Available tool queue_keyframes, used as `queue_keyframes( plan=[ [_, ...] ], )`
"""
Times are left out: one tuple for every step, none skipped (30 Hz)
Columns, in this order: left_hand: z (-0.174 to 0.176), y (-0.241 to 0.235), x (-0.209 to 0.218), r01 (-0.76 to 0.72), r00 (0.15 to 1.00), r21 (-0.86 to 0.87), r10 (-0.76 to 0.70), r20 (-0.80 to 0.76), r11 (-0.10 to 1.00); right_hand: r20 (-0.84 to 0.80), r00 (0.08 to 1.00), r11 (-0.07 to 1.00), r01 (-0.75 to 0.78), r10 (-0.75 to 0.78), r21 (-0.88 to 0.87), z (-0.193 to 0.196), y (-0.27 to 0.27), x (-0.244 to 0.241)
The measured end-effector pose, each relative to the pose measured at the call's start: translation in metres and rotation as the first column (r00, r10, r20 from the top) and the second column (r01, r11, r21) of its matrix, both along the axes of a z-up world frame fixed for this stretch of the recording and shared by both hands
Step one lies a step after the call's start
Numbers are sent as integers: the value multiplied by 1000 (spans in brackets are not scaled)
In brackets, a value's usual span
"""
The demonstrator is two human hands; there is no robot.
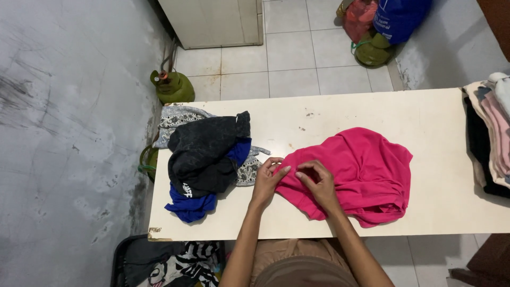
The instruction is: Folding various garments including a black t-shirt and a pink top on a white surface.
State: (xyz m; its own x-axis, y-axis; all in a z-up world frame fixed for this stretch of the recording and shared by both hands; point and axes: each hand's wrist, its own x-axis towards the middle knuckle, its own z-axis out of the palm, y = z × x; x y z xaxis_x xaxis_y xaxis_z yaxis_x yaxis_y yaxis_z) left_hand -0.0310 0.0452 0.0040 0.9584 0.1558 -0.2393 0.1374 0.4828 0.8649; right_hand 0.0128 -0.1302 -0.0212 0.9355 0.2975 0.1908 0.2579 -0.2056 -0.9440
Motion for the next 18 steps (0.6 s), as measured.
queue_keyframes(
  plan=[
    [-6, 0, 1, 4, 1000, -1, -4, 7, 1000, 6, 1000, 1000, -4, 4, -8, 0, 0, -1],
    [-11, 1, 2, 6, 1000, -1, -6, 17, 1000, 14, 1000, 1000, -8, 9, -16, 1, 1, -1],
    [-12, 2, 2, 5, 1000, -1, -5, 19, 1000, 16, 1000, 1000, -10, 10, -16, 1, 1, -1],
    [-13, 3, 3, 4, 1000, -3, -4, 26, 1000, 16, 1000, 1000, -7, 7, -21, 2, 1, -1],
    [-14, 3, 3, 4, 999, -4, -4, 33, 1000, 16, 1000, 1000, -4, 4, -26, 2, 0, -1],
    [-13, 4, 3, 4, 999, -5, -4, 35, 1000, 18, 1000, 1000, -4, 4, -27, 2, 0, 0],
    [-12, 4, 3, 7, 999, 3, -7, 36, 1000, 11, 1000, 1000, 0, 0, -18, 1, 0, 0],
    [-12, 4, 3, 11, 999, 11, -12, 36, 1000, 4, 1000, 1000, 6, -5, -9, 1, 0, -1],
    [-12, 4, 3, 12, 999, 10, -13, 38, 1000, 6, 1000, 1000, 7, -7, -10, 0, -1, -1],
    [-11, 4, 2, 10, 999, 9, -10, 40, 1000, -1, 1000, 1000, 9, -9, -2, 0, -1, -1],
    [-11, 4, 2, 8, 999, 7, -8, 42, 1000, -8, 1000, 1000, 12, -12, 6, -1, -1, -1],
    [-8, 3, 2, 8, 999, 8, -9, 42, 1000, -8, 1000, 1000, 12, -12, 7, 7, 1, -2],
    [-5, 2, 1, 8, 999, 13, -9, 47, 1000, 12, 1000, 1000, 11, -11, 0, 14, 4, -4],
    [-2, 1, 0, 8, 999, 17, -9, 49, 1000, 31, 999, 1000, 10, -10, -8, 21, 5, -6],
    [-1, 1, -1, 8, 999, 17, -9, 48, 1000, 30, 999, 1000, 11, -10, -8, 14, 4, -5],
    [0, 0, -1, 12, 999, 27, -13, 48, 1000, 35, 999, 1000, 6, -5, -6, 8, 2, -4],
    [1, 0, -2, 16, 999, 37, -18, 48, 999, 40, 999, 1000, 0, 0, -3, 2, 1, -2],
    [-3, -1, -1, 16, 999, 36, -18, 48, 999, 40, 999, 1000, 1, 0, -4, 4, 1, -3]
  ],
)
